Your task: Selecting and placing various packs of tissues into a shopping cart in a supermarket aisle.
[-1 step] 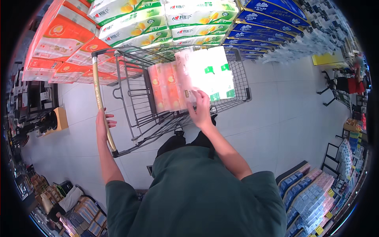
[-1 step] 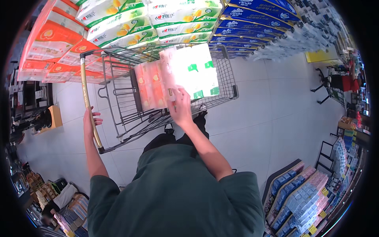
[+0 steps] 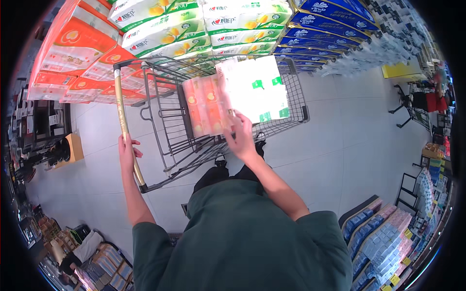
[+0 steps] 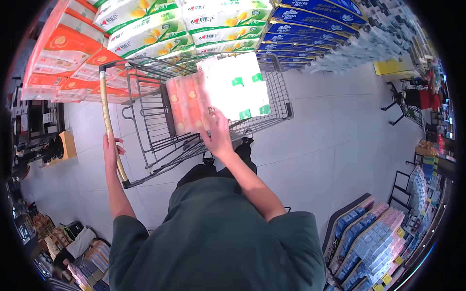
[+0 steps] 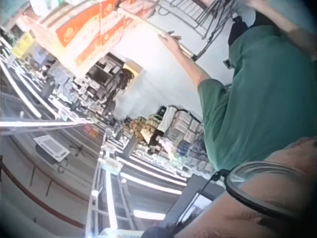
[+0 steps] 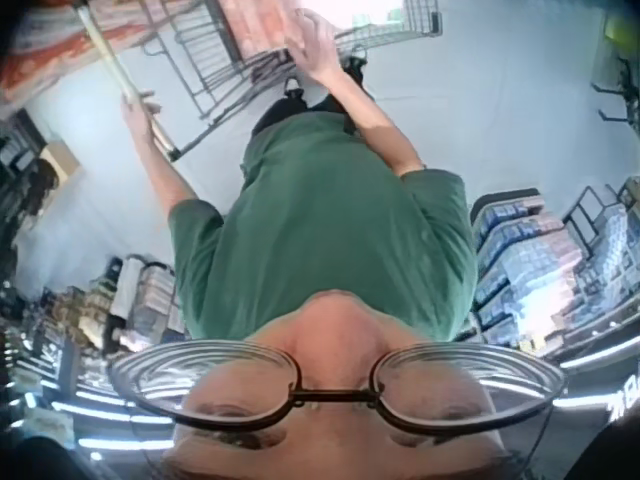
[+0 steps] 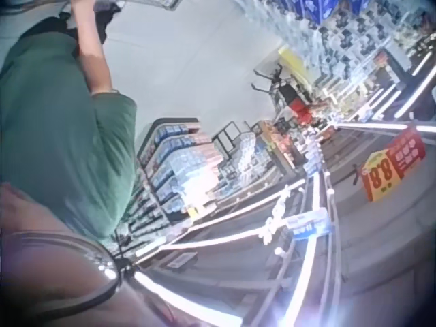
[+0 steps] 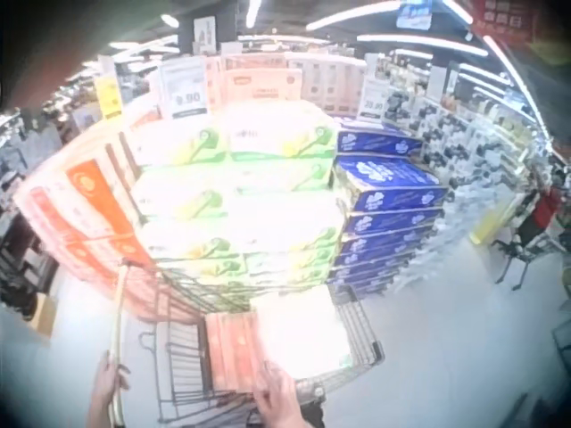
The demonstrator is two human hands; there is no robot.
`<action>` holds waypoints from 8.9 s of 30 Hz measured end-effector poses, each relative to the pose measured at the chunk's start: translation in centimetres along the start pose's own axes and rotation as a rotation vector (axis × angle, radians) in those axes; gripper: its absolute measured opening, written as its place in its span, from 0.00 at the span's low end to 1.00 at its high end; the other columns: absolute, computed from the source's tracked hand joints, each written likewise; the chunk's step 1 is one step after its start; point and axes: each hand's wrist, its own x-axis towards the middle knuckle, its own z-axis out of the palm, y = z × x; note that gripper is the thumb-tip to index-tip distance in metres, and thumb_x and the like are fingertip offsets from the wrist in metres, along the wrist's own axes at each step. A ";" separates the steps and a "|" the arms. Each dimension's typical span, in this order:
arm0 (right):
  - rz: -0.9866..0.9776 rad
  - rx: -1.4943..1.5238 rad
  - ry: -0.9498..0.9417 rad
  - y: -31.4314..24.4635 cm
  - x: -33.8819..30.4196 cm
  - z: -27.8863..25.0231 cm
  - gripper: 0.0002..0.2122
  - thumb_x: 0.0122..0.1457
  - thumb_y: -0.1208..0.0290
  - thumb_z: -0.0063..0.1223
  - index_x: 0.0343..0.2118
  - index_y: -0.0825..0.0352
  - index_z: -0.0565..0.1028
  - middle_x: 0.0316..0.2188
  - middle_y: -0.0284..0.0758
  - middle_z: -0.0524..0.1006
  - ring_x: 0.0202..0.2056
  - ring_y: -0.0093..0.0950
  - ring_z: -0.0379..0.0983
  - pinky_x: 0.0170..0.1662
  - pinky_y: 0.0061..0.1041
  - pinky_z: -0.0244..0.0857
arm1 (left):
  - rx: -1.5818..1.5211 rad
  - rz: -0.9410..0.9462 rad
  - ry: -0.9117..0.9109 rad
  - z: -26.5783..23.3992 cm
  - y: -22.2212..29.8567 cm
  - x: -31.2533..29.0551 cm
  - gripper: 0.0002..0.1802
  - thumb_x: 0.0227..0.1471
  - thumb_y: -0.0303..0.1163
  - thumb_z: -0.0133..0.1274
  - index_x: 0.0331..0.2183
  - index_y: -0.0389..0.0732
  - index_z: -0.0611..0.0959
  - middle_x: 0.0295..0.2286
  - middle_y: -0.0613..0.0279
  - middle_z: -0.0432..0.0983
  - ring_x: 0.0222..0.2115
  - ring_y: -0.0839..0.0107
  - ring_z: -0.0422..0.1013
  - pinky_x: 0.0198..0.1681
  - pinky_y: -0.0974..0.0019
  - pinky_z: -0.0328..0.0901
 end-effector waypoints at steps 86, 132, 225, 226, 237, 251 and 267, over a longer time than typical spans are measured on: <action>0.062 -0.169 0.630 40.2 51.1 -64.0 0.32 0.63 0.52 0.58 0.61 0.72 0.64 0.58 0.53 0.63 0.59 0.46 0.60 0.61 0.39 0.56 | -0.193 0.318 0.230 69.6 40.2 13.2 0.43 0.50 0.59 0.62 0.51 0.29 0.76 0.44 0.44 0.78 0.48 0.55 0.72 0.53 0.61 0.65; 0.759 1.071 0.370 34.3 48.8 -60.5 0.32 0.56 0.48 0.56 0.62 0.56 0.65 0.57 0.40 0.72 0.56 0.42 0.70 0.52 0.64 0.64 | -0.607 0.304 -0.183 66.7 33.0 3.1 0.45 0.53 0.41 0.65 0.62 0.30 0.62 0.55 0.49 0.69 0.54 0.67 0.68 0.57 0.67 0.62; 0.792 0.948 0.379 40.6 47.5 -54.6 0.46 0.50 0.31 0.59 0.66 0.56 0.60 0.67 0.42 0.57 0.64 0.46 0.54 0.62 0.59 0.47 | -0.609 -0.030 -0.083 78.2 30.9 7.6 0.57 0.45 0.68 0.62 0.60 0.36 0.61 0.47 0.54 0.59 0.54 0.54 0.61 0.58 0.46 0.60; 0.805 0.933 0.309 40.9 48.0 -54.8 0.46 0.49 0.30 0.59 0.66 0.55 0.60 0.68 0.41 0.56 0.64 0.46 0.53 0.63 0.59 0.45 | -0.619 -0.052 -0.047 78.9 30.9 8.6 0.58 0.44 0.69 0.62 0.61 0.37 0.61 0.49 0.52 0.59 0.52 0.55 0.61 0.54 0.47 0.62; 0.850 0.839 0.290 45.8 48.9 -55.2 0.45 0.51 0.37 0.62 0.65 0.64 0.62 0.62 0.41 0.67 0.61 0.41 0.64 0.62 0.52 0.55 | -0.873 -0.149 0.035 81.0 31.0 12.1 0.42 0.44 0.53 0.70 0.53 0.42 0.71 0.43 0.57 0.74 0.42 0.65 0.69 0.45 0.59 0.67; 0.664 1.003 0.750 41.8 50.4 -53.8 0.46 0.49 0.58 0.72 0.62 0.76 0.54 0.56 0.46 0.70 0.51 0.38 0.73 0.53 0.41 0.72 | -0.969 -0.170 0.026 81.1 31.6 11.6 0.45 0.45 0.52 0.70 0.58 0.43 0.69 0.52 0.48 0.64 0.49 0.58 0.65 0.52 0.52 0.66; 0.796 1.110 0.872 39.2 51.2 -54.1 0.56 0.48 0.59 0.71 0.67 0.48 0.33 0.61 0.44 0.64 0.51 0.45 0.73 0.48 0.58 0.70 | -0.919 -0.288 0.061 80.2 32.1 13.3 0.53 0.39 0.68 0.65 0.58 0.43 0.70 0.52 0.52 0.67 0.54 0.58 0.64 0.52 0.53 0.63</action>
